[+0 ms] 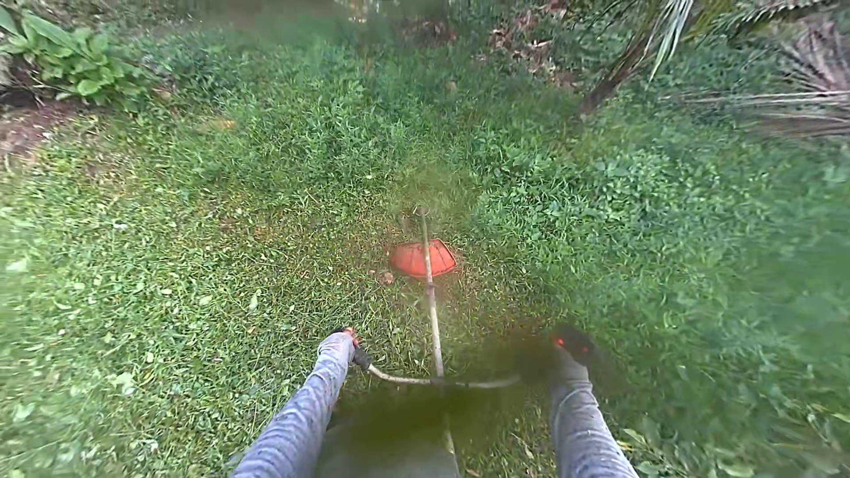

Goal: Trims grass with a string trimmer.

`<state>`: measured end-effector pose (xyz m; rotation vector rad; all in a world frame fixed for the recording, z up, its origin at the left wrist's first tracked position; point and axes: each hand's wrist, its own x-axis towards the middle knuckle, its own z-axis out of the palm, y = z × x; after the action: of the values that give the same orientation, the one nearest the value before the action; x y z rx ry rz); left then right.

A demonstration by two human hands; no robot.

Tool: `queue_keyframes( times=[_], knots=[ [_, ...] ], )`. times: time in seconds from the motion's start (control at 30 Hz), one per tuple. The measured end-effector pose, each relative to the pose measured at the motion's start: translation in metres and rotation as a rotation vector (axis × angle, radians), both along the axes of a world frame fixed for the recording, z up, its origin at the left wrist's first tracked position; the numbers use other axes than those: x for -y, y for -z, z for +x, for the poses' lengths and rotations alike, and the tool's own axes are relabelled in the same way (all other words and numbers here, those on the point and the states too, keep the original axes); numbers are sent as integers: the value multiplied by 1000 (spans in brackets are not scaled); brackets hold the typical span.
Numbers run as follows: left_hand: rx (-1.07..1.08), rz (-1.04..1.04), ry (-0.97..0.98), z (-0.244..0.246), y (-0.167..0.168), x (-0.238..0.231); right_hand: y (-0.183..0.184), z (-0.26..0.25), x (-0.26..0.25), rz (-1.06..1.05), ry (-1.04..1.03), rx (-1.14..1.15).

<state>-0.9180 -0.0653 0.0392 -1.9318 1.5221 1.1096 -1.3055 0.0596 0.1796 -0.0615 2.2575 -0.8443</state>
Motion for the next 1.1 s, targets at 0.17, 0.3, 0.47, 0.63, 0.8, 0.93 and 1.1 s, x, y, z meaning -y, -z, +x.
queue_keyframes(
  times=[0.17, 0.3, 0.47, 0.63, 0.8, 0.93, 1.1],
  knots=[
    [40, -13, -138, 12, -1, -19, 23, -6, 23, -355, 87, -19],
    [79, 12, -197, 32, -3, -31, 21, 5, 66, -355, -66, 27],
    [148, 21, -145, 65, -13, -44, 26, 34, 120, -241, -292, 44],
    [140, -10, -458, 112, -12, -57, 32, 80, 174, -249, -470, 72],
    [217, -14, -457, 161, -10, -42, 69, 117, 238, -257, -486, 141],
    [168, -52, -682, 190, -8, -11, 80, 136, 268, -313, -476, 123],
    [144, -23, -287, 193, -5, 49, 28, 156, 287, -75, -455, 16]
  ],
)
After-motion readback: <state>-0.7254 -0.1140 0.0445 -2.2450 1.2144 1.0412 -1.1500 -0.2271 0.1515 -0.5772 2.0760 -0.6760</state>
